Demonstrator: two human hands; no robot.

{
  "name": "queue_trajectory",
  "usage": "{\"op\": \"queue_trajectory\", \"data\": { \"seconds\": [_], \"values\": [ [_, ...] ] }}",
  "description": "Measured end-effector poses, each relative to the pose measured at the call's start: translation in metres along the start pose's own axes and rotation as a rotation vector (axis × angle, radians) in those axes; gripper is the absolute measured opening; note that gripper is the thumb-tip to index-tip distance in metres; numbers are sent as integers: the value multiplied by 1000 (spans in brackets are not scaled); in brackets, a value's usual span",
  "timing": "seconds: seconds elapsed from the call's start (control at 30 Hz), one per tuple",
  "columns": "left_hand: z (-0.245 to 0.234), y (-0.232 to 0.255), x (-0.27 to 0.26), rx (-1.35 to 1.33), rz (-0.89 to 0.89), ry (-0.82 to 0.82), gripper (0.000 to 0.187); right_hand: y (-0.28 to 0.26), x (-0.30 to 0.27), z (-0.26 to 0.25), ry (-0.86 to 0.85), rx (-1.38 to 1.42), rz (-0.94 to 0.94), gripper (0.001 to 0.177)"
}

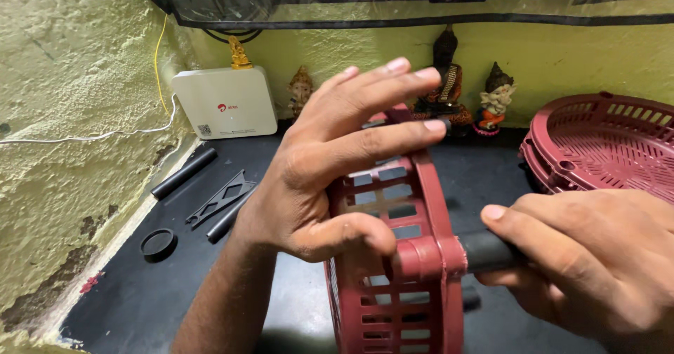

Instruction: The person inserts black cylindrical legs into the rim of a pink plastic basket, then attaches a curved black handle to the basket's side. The person repeats this process for multiple baskets, assembling the components by hand.

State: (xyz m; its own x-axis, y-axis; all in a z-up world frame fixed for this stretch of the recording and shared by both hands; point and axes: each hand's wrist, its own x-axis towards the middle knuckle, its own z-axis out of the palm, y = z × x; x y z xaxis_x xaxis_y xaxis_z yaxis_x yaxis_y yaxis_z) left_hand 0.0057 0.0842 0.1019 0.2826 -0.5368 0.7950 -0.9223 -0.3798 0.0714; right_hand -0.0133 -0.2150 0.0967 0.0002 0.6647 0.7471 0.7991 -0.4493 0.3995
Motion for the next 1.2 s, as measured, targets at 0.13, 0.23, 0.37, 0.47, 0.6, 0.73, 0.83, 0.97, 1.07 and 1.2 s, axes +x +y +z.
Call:
{"op": "queue_trajectory", "data": {
  "seconds": [0.13,0.23,0.37,0.47,0.6,0.73,0.83,0.97,1.07,1.2],
  "values": [
    [-1,8,3,-72,-15,-13,57,-4,2,-1,65,-58,-28,29],
    [-5,19,5,-57,-15,-6,52,-9,0,-4,46,-120,-22,29],
    [-10,34,7,-71,-3,-60,69,-11,-2,-5,-32,-207,69,36],
    [-1,36,12,-3,5,-89,83,-15,-6,-1,-64,-278,179,38],
    [-1,30,16,20,-16,-90,82,-14,-6,4,-46,-283,202,47],
    [0,19,17,-56,11,-80,67,-16,0,3,-64,-248,204,43],
    [7,14,16,-109,28,-56,59,-18,9,2,-110,-307,222,41],
    [10,11,14,-133,35,-25,54,-19,22,-1,-170,-411,224,39],
    [11,12,15,-137,32,-16,51,-16,25,-3,-189,-414,211,42],
    [8,15,16,-133,40,-20,46,-14,25,-5,-181,-353,182,42]
  ]
}}
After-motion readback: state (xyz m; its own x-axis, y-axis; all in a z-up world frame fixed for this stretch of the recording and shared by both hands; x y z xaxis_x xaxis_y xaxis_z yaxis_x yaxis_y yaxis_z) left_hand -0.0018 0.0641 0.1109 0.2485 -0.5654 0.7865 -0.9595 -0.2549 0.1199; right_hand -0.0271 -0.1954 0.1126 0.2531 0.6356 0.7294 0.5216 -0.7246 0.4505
